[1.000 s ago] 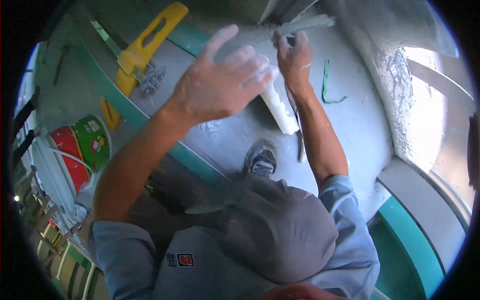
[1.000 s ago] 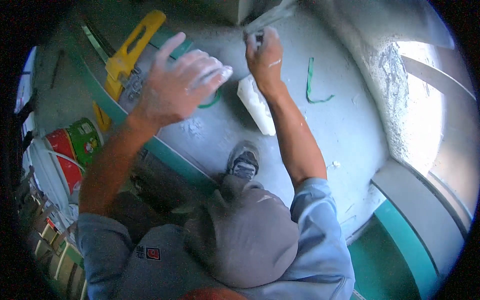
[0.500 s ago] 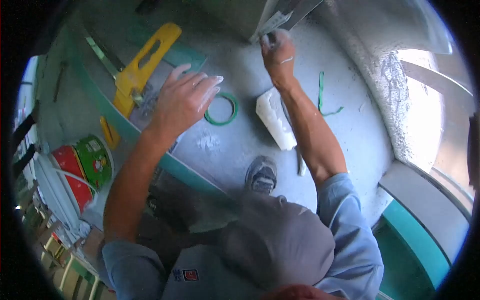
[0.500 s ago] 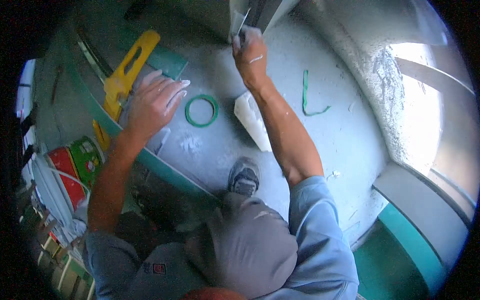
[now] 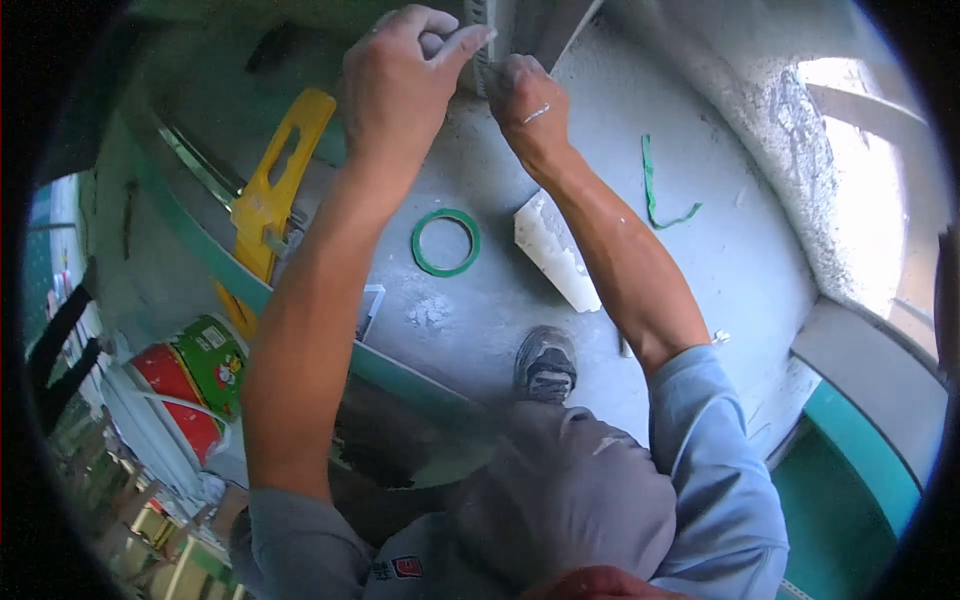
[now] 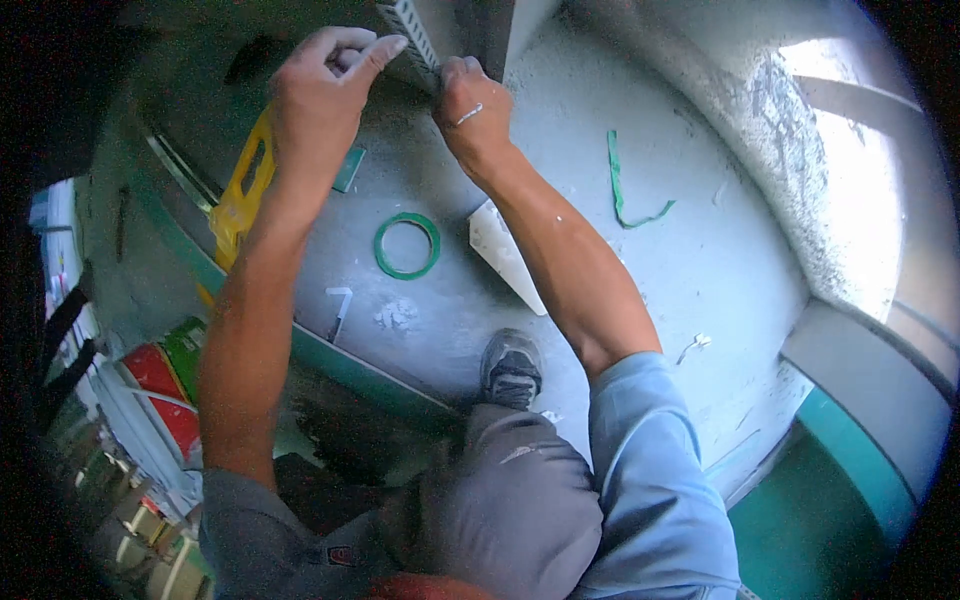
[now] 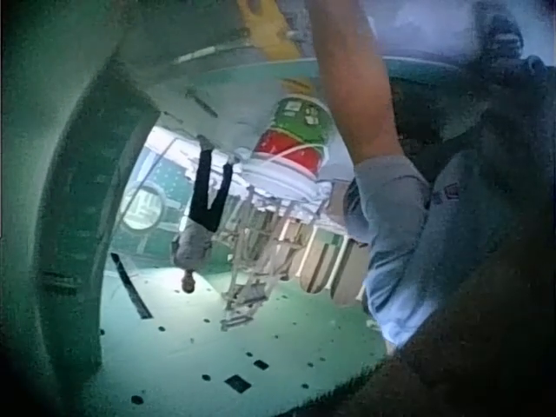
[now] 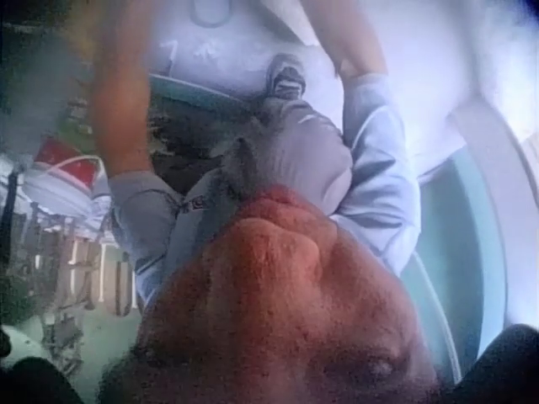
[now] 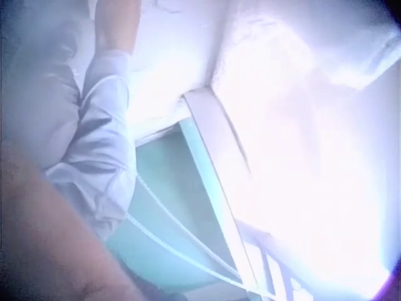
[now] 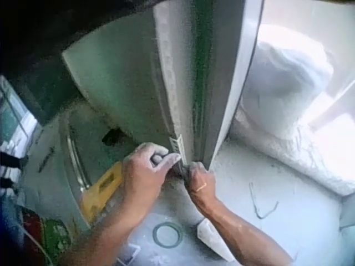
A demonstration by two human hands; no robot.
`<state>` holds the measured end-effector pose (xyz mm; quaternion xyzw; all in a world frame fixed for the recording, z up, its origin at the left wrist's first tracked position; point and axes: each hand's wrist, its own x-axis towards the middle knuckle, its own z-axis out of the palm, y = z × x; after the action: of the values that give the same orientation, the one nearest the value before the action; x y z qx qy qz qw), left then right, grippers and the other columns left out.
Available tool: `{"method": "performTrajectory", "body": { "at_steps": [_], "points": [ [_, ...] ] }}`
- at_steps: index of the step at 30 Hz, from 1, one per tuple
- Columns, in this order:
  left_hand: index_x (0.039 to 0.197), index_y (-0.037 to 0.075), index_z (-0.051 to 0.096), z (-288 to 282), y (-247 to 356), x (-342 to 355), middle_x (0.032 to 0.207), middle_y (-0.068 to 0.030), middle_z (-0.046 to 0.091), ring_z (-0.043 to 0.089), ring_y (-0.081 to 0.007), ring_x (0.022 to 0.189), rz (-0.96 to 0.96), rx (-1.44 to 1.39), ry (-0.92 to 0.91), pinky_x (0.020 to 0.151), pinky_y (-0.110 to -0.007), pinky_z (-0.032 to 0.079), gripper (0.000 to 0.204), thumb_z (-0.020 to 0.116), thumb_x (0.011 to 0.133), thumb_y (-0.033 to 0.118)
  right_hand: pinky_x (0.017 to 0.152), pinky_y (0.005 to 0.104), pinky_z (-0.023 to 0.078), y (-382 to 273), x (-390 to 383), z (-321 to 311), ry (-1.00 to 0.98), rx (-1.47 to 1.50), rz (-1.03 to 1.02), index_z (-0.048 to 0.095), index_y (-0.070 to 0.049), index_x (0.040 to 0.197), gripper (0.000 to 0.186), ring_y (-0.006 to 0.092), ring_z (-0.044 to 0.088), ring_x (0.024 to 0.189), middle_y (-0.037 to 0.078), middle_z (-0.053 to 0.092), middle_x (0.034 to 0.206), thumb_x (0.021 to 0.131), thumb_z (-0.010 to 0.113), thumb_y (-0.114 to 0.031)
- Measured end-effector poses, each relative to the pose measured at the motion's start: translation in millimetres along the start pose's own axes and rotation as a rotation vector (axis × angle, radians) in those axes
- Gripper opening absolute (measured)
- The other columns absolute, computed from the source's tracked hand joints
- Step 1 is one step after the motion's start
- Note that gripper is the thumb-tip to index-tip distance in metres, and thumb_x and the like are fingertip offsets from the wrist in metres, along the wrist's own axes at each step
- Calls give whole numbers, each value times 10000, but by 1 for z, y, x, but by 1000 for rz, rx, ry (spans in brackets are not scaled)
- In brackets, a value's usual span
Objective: Apply drywall compound and install a plastic corner bead to a wall corner.
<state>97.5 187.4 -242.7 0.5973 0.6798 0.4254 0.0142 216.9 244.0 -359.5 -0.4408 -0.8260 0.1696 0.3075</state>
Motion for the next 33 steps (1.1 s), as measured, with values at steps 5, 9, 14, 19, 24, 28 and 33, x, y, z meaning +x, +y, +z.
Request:
{"method": "performTrajectory", "body": {
  "at_steps": [5, 9, 14, 19, 24, 28, 33],
  "points": [
    [786, 15, 625, 11, 4, 3, 617, -61, 562, 509, -134, 542, -110, -39, -22, 520, -266, 416, 241, 709, 712, 228, 551, 432, 466, 7, -3, 7, 46, 48, 15, 525, -47, 843, 176, 350, 575, 665, 155, 555, 814, 723, 592, -156],
    [788, 16, 628, 12, 7, 7, 606, -61, 549, 491, -143, 521, -129, 8, 23, 505, -269, 408, 230, 715, 702, 211, 503, 423, 446, 6, -3, 12, 112, 70, 56, 508, -53, 763, 167, 344, 559, 605, 141, 553, 726, 742, 620, -176],
    [774, -8, 630, 14, 18, 7, 585, -22, 526, 472, -93, 520, -211, 2, -6, 501, -239, 397, 248, 718, 711, 216, 483, 418, 449, 5, -3, 16, 146, 75, 58, 519, -59, 741, 168, 332, 564, 571, 135, 560, 708, 750, 616, -196],
    [780, -15, 638, 15, 20, 12, 579, -13, 525, 465, -81, 525, -216, 141, 8, 504, -230, 391, 250, 721, 708, 209, 474, 406, 453, 5, -3, 21, 168, 104, 72, 523, -66, 727, 176, 320, 567, 568, 127, 560, 701, 747, 617, -214],
    [770, -18, 638, 19, 17, 14, 587, -24, 538, 474, -85, 541, -223, 179, 17, 518, -229, 393, 245, 720, 706, 204, 457, 405, 447, 7, -2, 23, 158, 106, 88, 520, -70, 720, 177, 319, 561, 542, 119, 557, 687, 742, 620, -215],
    [759, -16, 641, 20, 18, 15, 591, -26, 547, 479, -90, 544, -214, 165, 65, 524, -229, 398, 235, 721, 704, 199, 453, 409, 445, 4, 0, 21, 153, 112, 89, 516, -70, 727, 179, 323, 558, 536, 119, 556, 683, 742, 621, -215],
    [746, -14, 643, 21, 20, 16, 588, -16, 548, 480, -86, 542, -204, 184, 54, 524, -227, 399, 231, 728, 697, 195, 465, 412, 447, 8, 1, 21, 145, 138, 71, 504, -59, 740, 175, 332, 555, 558, 132, 547, 689, 748, 614, -194]
  ]
}}
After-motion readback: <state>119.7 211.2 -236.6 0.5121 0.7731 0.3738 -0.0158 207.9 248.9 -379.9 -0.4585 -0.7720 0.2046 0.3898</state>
